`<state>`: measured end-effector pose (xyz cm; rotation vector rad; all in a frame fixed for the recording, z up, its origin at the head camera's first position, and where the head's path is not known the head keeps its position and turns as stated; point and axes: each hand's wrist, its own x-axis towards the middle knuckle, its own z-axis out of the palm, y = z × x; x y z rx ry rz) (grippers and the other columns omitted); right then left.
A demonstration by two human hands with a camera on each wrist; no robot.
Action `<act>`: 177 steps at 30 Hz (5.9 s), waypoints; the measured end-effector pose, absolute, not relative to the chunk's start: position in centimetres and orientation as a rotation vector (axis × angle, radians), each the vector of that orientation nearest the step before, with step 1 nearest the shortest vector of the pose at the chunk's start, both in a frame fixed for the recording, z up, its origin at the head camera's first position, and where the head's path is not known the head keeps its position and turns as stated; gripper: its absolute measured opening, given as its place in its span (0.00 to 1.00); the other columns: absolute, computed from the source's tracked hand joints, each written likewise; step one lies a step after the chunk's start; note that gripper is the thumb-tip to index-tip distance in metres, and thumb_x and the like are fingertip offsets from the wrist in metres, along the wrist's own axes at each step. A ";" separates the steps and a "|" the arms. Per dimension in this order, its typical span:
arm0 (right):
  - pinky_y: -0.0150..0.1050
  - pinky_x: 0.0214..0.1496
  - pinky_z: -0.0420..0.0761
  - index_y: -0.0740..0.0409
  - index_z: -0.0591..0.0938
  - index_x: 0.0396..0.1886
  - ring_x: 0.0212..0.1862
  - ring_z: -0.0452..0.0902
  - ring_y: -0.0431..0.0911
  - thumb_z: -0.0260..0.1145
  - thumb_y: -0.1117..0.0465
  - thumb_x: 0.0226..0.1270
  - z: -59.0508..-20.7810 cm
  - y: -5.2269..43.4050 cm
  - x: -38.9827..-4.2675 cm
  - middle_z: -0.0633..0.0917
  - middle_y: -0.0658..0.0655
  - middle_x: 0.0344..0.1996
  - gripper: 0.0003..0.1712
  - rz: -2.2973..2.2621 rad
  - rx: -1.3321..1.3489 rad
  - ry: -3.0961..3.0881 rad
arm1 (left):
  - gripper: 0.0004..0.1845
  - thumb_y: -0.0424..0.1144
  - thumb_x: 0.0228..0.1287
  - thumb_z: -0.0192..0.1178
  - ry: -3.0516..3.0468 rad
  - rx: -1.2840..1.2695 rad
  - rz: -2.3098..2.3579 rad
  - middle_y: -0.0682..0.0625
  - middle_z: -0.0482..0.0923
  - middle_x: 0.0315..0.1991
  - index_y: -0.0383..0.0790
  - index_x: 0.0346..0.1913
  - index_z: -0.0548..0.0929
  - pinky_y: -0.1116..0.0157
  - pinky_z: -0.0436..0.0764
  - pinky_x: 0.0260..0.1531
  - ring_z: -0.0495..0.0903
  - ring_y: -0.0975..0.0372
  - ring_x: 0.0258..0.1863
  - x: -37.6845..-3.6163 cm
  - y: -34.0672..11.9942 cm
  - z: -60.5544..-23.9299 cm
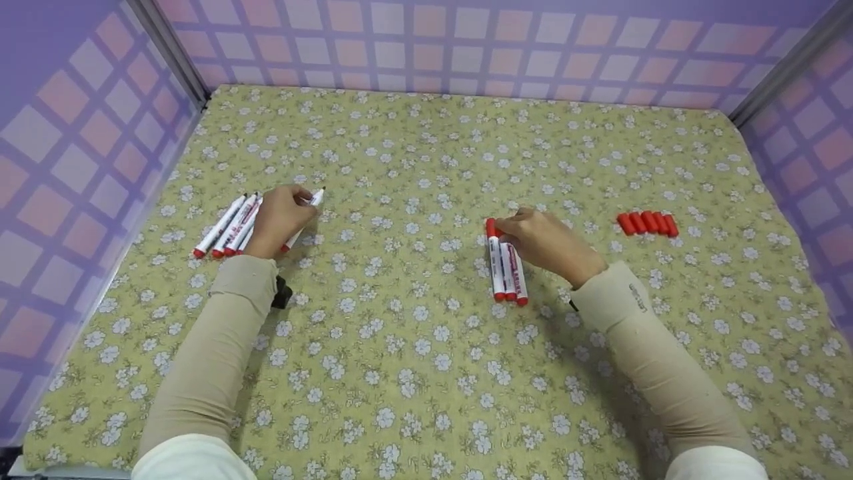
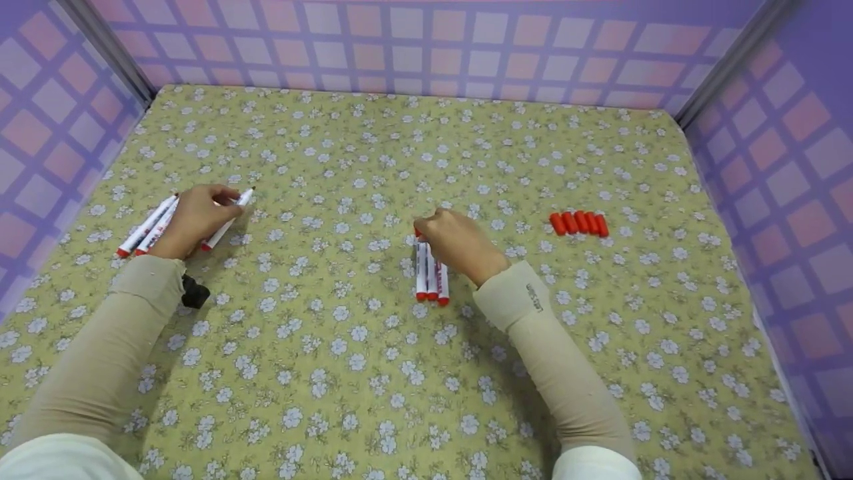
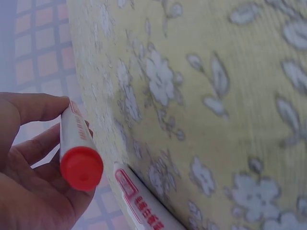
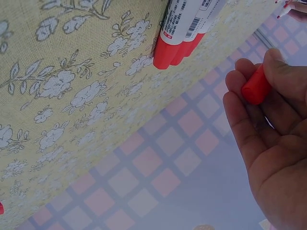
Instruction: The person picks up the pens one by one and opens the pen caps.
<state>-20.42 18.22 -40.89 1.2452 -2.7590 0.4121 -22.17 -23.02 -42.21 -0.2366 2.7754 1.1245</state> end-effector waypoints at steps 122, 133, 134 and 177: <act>0.24 0.29 0.72 0.67 0.76 0.61 0.42 0.78 0.57 0.59 0.59 0.71 -42.0 31.3 -23.5 0.79 0.69 0.48 0.23 0.986 0.117 -2.897 | 0.18 0.41 0.72 0.53 2.141 0.142 1.677 0.39 0.75 0.48 0.37 0.60 0.76 0.61 0.74 0.35 0.75 0.54 0.35 -20.1 -7.7 -44.4; 0.24 0.34 0.72 0.68 0.72 0.64 0.51 0.76 0.60 0.56 0.57 0.73 -42.2 35.1 -23.5 0.78 0.72 0.54 0.26 1.017 -0.085 -2.907 | 0.18 0.39 0.71 0.52 2.082 0.142 1.625 0.43 0.75 0.39 0.36 0.60 0.76 0.64 0.70 0.29 0.69 0.60 0.26 -20.2 -4.6 -44.6; 0.23 0.34 0.71 0.68 0.72 0.65 0.52 0.76 0.59 0.56 0.57 0.73 -42.1 35.4 -23.5 0.78 0.72 0.55 0.26 1.020 -0.103 -2.913 | 0.18 0.39 0.71 0.52 2.078 0.133 1.620 0.43 0.76 0.39 0.37 0.60 0.76 0.64 0.72 0.30 0.71 0.60 0.27 -20.3 -4.4 -44.7; 0.23 0.30 0.73 0.69 0.69 0.67 0.47 0.76 0.47 0.50 0.52 0.74 -44.2 41.6 -22.8 0.76 0.73 0.57 0.31 1.095 -0.588 -3.001 | 0.19 0.36 0.69 0.53 2.097 0.064 1.531 0.46 0.78 0.39 0.32 0.59 0.74 0.69 0.79 0.29 0.79 0.62 0.29 -21.2 0.7 -45.2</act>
